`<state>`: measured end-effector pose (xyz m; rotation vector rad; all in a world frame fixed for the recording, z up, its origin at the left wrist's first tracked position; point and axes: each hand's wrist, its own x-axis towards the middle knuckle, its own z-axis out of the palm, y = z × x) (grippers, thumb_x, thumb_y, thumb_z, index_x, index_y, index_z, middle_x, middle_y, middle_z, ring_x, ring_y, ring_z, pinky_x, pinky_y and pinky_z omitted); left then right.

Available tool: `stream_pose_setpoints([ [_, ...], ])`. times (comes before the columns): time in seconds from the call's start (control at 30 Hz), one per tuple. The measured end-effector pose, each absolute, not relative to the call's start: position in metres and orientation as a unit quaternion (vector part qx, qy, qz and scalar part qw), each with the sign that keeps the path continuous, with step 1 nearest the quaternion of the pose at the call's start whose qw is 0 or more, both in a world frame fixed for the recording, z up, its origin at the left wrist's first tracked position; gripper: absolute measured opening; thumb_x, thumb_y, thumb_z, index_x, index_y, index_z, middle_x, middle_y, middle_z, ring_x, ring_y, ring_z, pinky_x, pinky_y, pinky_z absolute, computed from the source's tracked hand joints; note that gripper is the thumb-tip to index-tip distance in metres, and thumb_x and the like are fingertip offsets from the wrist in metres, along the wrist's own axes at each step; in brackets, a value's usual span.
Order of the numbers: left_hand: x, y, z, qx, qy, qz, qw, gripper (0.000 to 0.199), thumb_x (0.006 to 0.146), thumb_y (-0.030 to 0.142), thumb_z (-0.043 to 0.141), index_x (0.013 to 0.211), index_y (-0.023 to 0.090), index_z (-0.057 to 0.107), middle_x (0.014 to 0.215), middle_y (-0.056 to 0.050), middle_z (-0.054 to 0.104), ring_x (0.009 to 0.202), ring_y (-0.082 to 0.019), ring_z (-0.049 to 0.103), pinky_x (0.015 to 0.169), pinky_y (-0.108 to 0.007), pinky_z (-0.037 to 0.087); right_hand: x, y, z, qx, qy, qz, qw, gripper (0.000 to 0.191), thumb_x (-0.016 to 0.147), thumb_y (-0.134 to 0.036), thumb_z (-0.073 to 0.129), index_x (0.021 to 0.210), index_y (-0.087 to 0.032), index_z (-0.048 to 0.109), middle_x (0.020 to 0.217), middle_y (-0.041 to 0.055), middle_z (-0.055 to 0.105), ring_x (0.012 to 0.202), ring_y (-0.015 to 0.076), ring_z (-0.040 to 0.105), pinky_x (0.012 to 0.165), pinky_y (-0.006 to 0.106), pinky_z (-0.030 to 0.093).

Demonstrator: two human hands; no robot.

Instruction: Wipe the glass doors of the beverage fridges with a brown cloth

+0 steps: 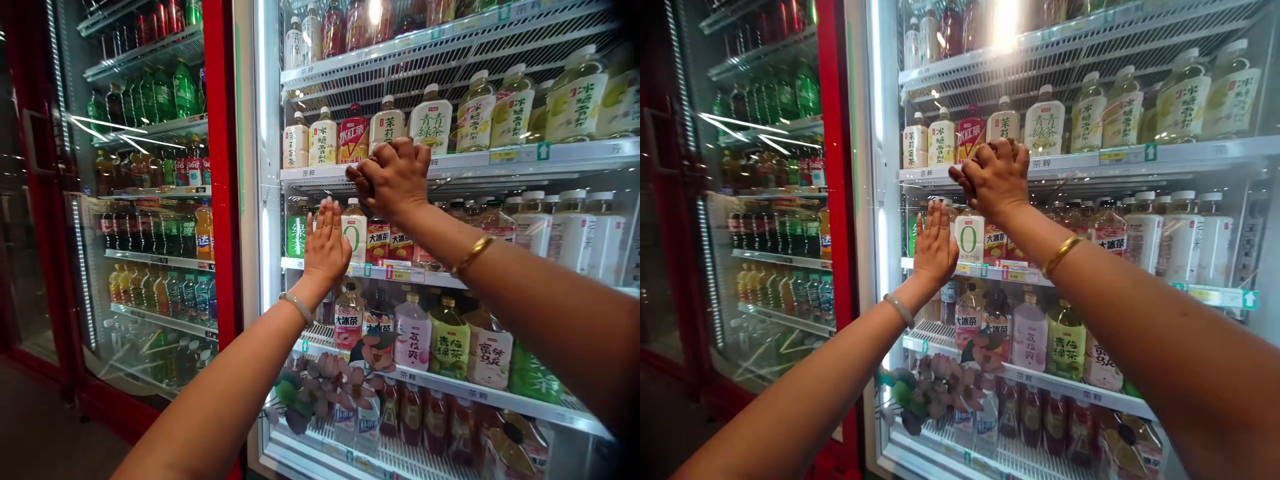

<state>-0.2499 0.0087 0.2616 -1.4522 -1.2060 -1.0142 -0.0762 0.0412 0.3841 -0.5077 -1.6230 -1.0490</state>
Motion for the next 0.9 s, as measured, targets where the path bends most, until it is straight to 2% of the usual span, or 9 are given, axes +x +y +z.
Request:
stream_pose_setpoints([
  [0.1, -0.268, 0.009, 0.266, -0.579, -0.506, -0.439, 0.464, 0.078, 0.095, 0.021, 0.039, 0.166, 0.014, 0.007, 0.175, -0.011, 0.013, 0.162, -0.023, 0.005, 0.134, -0.052, 0.002, -0.103, 0.038, 0.360, -0.181, -0.686, -0.458, 0.536, 0.040, 0.103, -0.051, 0.039, 0.109, -0.024, 0.069, 0.127, 0.0094, 0.063, 0.127, 0.0355, 0.042, 0.101, 0.058, 0.029],
  [0.2, -0.287, 0.003, 0.260, -0.609, -0.488, -0.422, 0.461, 0.076, 0.096, 0.022, 0.039, 0.166, 0.018, 0.010, 0.174, -0.009, 0.019, 0.162, -0.024, 0.010, 0.133, -0.052, 0.007, -0.105, 0.037, 0.321, -0.105, -0.715, -0.504, 0.473, 0.032, 0.101, -0.046, 0.044, 0.115, -0.029, 0.068, 0.124, 0.0064, 0.065, 0.124, 0.0322, 0.043, 0.100, 0.055, 0.029],
  [0.33, -0.288, -0.013, 0.255, -0.636, -0.421, -0.488, 0.424, 0.068, 0.104, 0.029, 0.025, 0.166, 0.024, -0.003, 0.176, -0.006, 0.010, 0.162, -0.023, 0.010, 0.133, -0.051, 0.015, -0.105, 0.036, 0.312, -0.074, -0.736, -0.527, 0.417, 0.031, 0.103, -0.043, 0.043, 0.117, -0.032, 0.068, 0.119, 0.0051, 0.068, 0.117, 0.0299, 0.046, 0.098, 0.052, 0.032],
  [0.4, -0.275, -0.020, 0.261, -0.643, -0.371, -0.533, 0.407, 0.065, 0.107, 0.036, 0.020, 0.166, 0.030, -0.007, 0.176, -0.002, 0.005, 0.162, -0.021, 0.006, 0.133, -0.049, 0.015, -0.121, 0.033, 0.325, -0.110, -0.745, -0.505, 0.422, 0.037, 0.104, -0.037, 0.036, 0.125, -0.030, 0.066, 0.125, 0.0076, 0.067, 0.118, 0.0312, 0.047, 0.099, 0.054, 0.035],
  [0.5, -0.254, -0.023, 0.278, -0.638, -0.349, -0.580, 0.368, 0.061, 0.108, 0.046, 0.023, 0.166, 0.038, 0.003, 0.176, 0.004, 0.008, 0.162, -0.022, 0.003, 0.134, -0.049, 0.007, -0.159, 0.030, 0.339, -0.200, -0.748, -0.417, 0.476, 0.051, 0.102, -0.026, 0.030, 0.146, -0.024, 0.055, 0.145, 0.0128, 0.059, 0.131, 0.0353, 0.045, 0.106, 0.060, 0.036],
  [0.57, -0.248, -0.021, 0.285, -0.614, -0.367, -0.621, 0.322, 0.059, 0.109, 0.048, 0.022, 0.165, 0.040, 0.009, 0.176, 0.005, 0.009, 0.162, -0.022, -0.001, 0.133, -0.050, 0.003, -0.180, 0.027, 0.335, -0.232, -0.753, -0.351, 0.505, 0.057, 0.100, -0.022, 0.030, 0.154, -0.026, 0.047, 0.157, 0.0107, 0.050, 0.143, 0.0364, 0.039, 0.114, 0.064, 0.032],
  [0.73, -0.248, -0.021, 0.271, -0.636, -0.371, -0.619, 0.275, 0.061, 0.108, 0.051, 0.021, 0.166, 0.040, 0.006, 0.176, 0.006, 0.007, 0.161, -0.019, -0.006, 0.133, -0.045, 0.004, -0.167, 0.025, 0.312, -0.150, -0.791, -0.328, 0.493, 0.061, 0.099, -0.029, 0.041, 0.160, -0.030, 0.036, 0.169, 0.0008, 0.031, 0.157, 0.0324, 0.023, 0.123, 0.061, 0.030],
  [0.8, -0.243, -0.019, 0.263, -0.639, -0.364, -0.618, 0.276, 0.063, 0.108, 0.051, 0.022, 0.166, 0.036, 0.004, 0.176, 0.005, 0.003, 0.160, -0.020, -0.009, 0.133, -0.041, 0.003, -0.147, 0.027, 0.315, -0.107, -0.805, -0.345, 0.471, 0.062, 0.101, -0.033, 0.042, 0.162, -0.026, 0.032, 0.171, 0.0020, 0.026, 0.159, 0.0305, 0.019, 0.124, 0.057, 0.033],
  [0.9, -0.226, -0.011, 0.269, -0.597, -0.381, -0.652, 0.273, 0.065, 0.108, 0.047, 0.023, 0.167, 0.028, 0.004, 0.176, 0.000, 0.000, 0.160, -0.020, -0.012, 0.133, -0.040, 0.003, -0.118, 0.029, 0.336, -0.041, -0.835, -0.354, 0.419, 0.059, 0.103, -0.030, 0.039, 0.160, -0.016, 0.035, 0.171, 0.0093, 0.026, 0.159, 0.0259, 0.022, 0.128, 0.049, 0.031],
])
